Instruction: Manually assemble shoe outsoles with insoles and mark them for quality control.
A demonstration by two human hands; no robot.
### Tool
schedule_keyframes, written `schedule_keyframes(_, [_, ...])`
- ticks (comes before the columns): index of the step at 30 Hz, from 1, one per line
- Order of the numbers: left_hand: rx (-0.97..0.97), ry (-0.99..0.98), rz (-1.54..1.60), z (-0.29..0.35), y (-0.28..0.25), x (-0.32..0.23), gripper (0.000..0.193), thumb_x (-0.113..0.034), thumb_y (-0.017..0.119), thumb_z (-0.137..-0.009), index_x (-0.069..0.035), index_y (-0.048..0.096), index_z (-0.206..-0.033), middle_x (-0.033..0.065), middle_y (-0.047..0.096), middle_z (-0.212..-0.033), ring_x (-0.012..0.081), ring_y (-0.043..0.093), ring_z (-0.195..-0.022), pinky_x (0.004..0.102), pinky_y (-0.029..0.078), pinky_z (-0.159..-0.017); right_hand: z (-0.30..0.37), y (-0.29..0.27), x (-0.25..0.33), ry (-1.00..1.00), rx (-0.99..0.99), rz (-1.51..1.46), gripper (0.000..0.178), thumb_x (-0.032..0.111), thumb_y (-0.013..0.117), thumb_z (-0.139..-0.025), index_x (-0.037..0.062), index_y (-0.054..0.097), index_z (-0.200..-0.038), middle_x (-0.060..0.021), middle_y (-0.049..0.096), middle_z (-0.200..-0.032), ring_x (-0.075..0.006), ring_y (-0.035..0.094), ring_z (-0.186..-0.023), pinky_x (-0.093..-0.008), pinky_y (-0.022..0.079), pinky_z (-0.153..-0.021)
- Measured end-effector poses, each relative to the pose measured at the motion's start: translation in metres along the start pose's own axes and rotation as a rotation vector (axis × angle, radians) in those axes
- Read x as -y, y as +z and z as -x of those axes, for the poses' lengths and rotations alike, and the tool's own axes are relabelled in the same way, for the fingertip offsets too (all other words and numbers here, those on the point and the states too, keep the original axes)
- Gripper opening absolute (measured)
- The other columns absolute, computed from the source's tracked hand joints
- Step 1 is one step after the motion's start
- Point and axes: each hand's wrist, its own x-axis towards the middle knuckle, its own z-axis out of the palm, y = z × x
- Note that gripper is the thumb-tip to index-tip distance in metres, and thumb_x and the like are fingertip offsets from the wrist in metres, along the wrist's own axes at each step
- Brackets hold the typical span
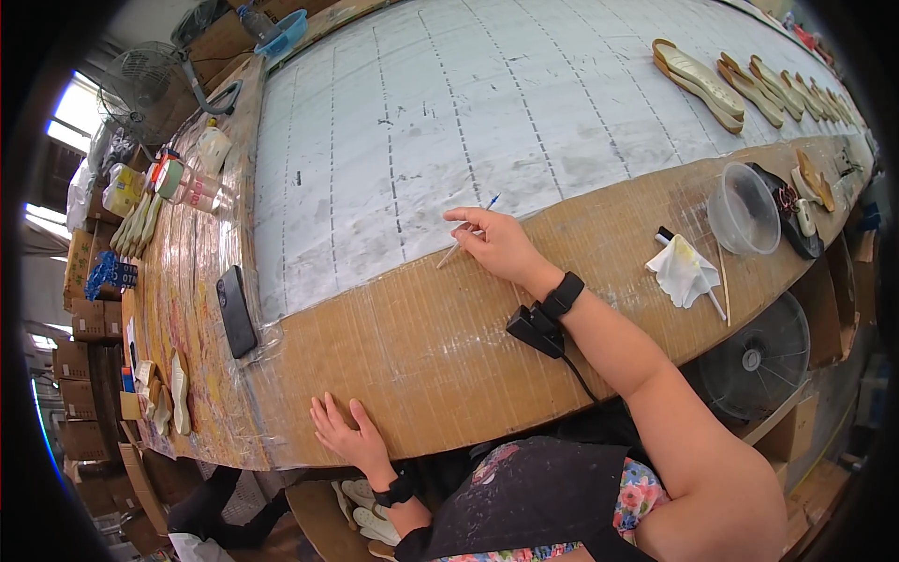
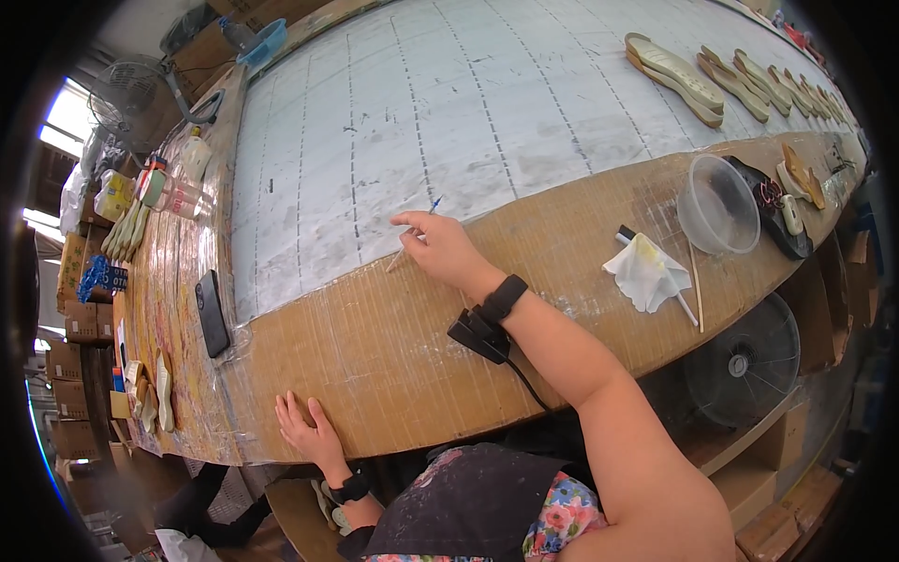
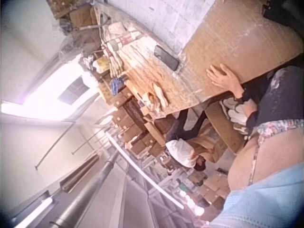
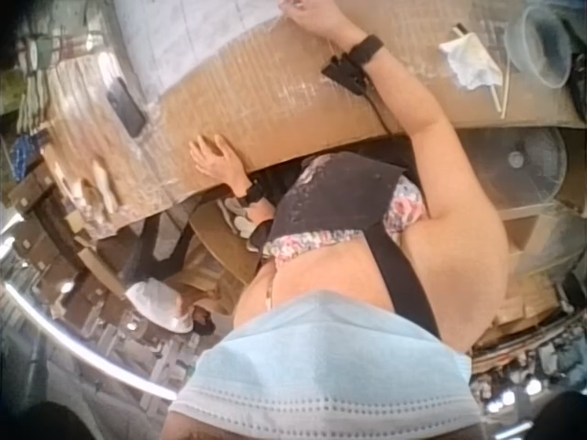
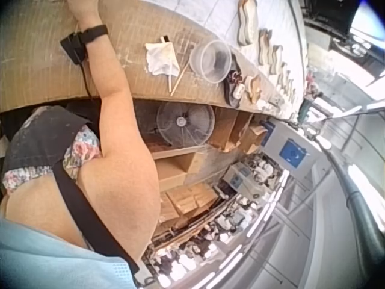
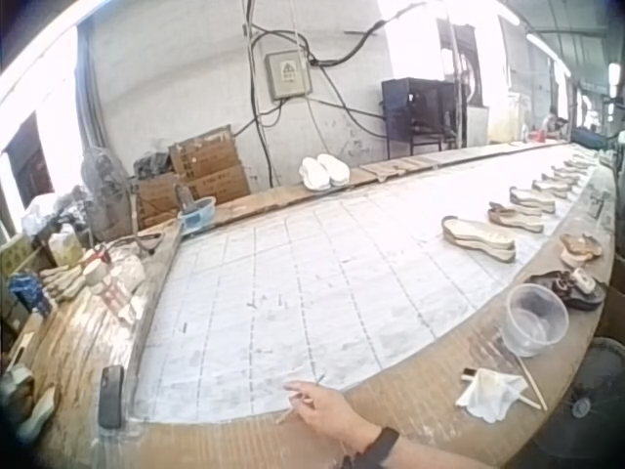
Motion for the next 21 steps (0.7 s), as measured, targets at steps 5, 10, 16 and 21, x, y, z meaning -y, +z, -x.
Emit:
schedule_keyframes(5, [-0.004,0.003,-0.008,0.003,0.001,-0.003,0.044,-0.032,0.046,-0.088,-0.005,0.044,-0.123,0.0137,0.035,-0.134,0.0309,0.029,-0.125,0.0489,0.017,-0.101,0.001,-0.004,0.000,-0.029,0.010,-0.018,0.026,0.004,0.049,-0.083,0.0039,0.057,-0.108,-0.0075,0.061,-0.100,-0.0125,0.060,-0.086,-0.0244,0.047,-0.070])
schedule_keyframes(10, [0.000,-0.006,-0.006,0.004,0.001,-0.008,0.045,-0.033,0.046,-0.088,-0.006,0.044,-0.123,0.0136,0.035,-0.134,0.0303,0.028,-0.126,0.0488,0.016,-0.102,0.002,-0.007,0.000,-0.074,-0.001,-0.007,0.026,0.001,0.048,-0.081,0.0029,0.058,-0.105,-0.0077,0.060,-0.104,-0.0130,0.059,-0.086,-0.0245,0.047,-0.069])
schedule_keyframes(16, [-0.038,0.020,0.011,0.006,0.000,-0.014,0.043,-0.032,0.047,-0.088,-0.006,0.046,-0.122,0.0162,0.038,-0.132,0.0325,0.032,-0.123,0.0490,0.018,-0.101,0.002,-0.012,-0.001,-0.067,0.007,-0.036,0.029,-0.003,0.045,-0.077,0.0018,0.059,-0.102,-0.0076,0.059,-0.108,-0.0132,0.058,-0.085,-0.0242,0.047,-0.069])
schedule_keyframes(21, [-0.019,0.009,0.005,0.008,-0.001,-0.018,0.044,-0.033,0.047,-0.088,-0.005,0.045,-0.122,0.0150,0.036,-0.133,0.0314,0.030,-0.124,0.0489,0.017,-0.101,0.002,-0.016,0.000,-0.041,0.018,-0.052,0.029,-0.004,0.045,-0.076,0.0008,0.060,-0.101,-0.0073,0.059,-0.108,-0.0126,0.058,-0.085,-0.0236,0.047,-0.069])
